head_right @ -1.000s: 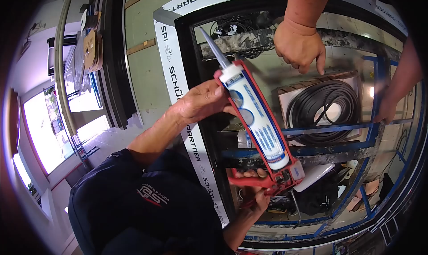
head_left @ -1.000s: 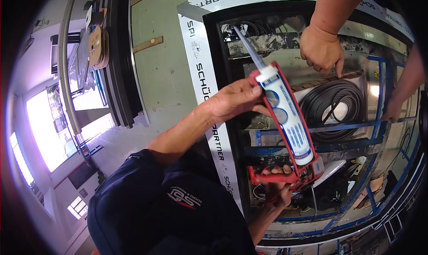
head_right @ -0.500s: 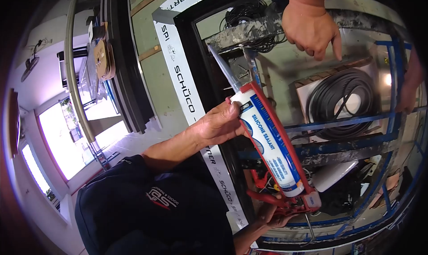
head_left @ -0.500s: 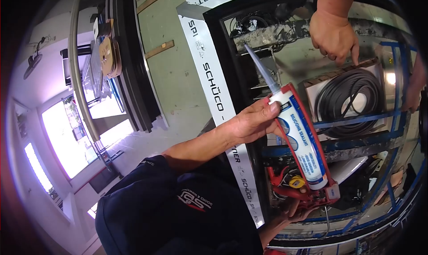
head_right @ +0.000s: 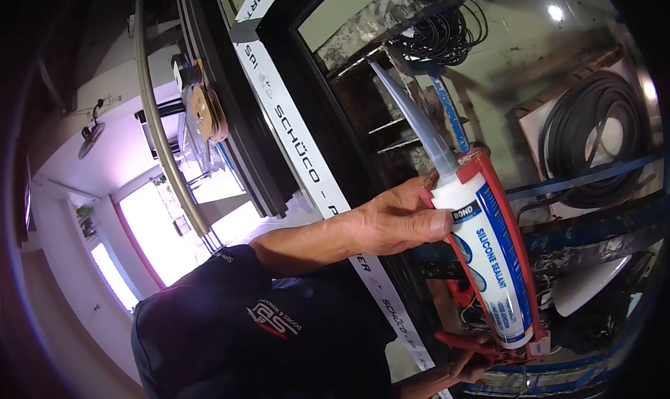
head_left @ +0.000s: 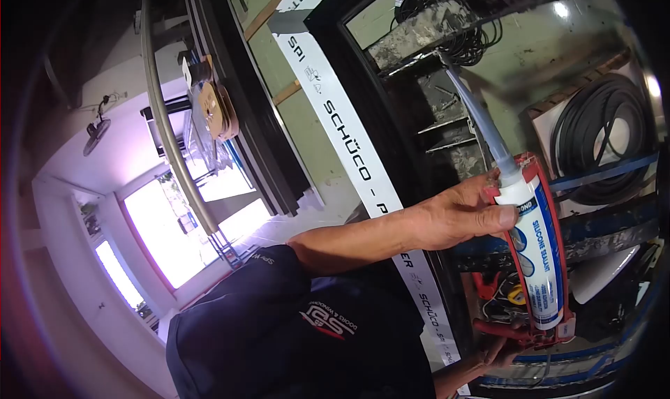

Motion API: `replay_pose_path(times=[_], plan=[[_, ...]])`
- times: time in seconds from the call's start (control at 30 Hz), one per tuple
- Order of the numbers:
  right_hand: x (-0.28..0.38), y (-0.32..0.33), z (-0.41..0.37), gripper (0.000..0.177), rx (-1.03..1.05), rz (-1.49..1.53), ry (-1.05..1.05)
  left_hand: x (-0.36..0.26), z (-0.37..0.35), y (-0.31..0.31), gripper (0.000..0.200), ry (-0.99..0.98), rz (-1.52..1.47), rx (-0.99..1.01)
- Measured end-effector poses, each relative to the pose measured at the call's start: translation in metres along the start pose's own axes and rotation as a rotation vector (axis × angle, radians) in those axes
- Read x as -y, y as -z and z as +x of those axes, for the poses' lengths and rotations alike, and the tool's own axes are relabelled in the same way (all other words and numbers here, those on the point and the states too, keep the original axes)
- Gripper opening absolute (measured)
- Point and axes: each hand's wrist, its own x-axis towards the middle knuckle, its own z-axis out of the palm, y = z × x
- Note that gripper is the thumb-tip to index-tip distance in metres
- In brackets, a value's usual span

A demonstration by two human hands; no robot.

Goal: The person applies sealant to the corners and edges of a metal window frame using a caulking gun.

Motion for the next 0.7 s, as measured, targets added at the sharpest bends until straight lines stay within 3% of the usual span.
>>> replay_pose_path(times=[0.07,0.37,0.47,0.53,0.57,0.6,0.7], plan=[[0.002,0.028,-0.007,0.064,0.114,0.039,-0.014,0.004,0.0,-0.002,0.061,0.014,0.007,0.004],[-0.011,0.019,-0.032,0.069,0.16,0.132,-0.045,0.01,-0.002,-0.001,0.051,0.104,-0.044,0.061],[-0.025,0.058,-0.069,0.069,-0.052,0.236,0.276,0.014,-0.006,0.003,0.05,0.102,-0.066,0.101],[-0.04,0.022,-0.079,0.073,-0.046,0.298,0.285,0.013,-0.013,-0.011,0.05,0.116,-0.093,0.067],[-0.049,0.002,-0.083,0.076,0.015,0.282,0.263,0.013,-0.016,-0.023,0.037,0.1,-0.208,0.019],[-0.053,-0.012,-0.088,0.074,-0.024,0.208,0.257,0.012,-0.017,-0.023,0.038,0.136,-0.198,0.017],[-0.062,-0.05,-0.127,0.074,-0.204,0.04,0.18,0.019,-0.036,-0.023,0.043,0.177,0.037,0.024]])
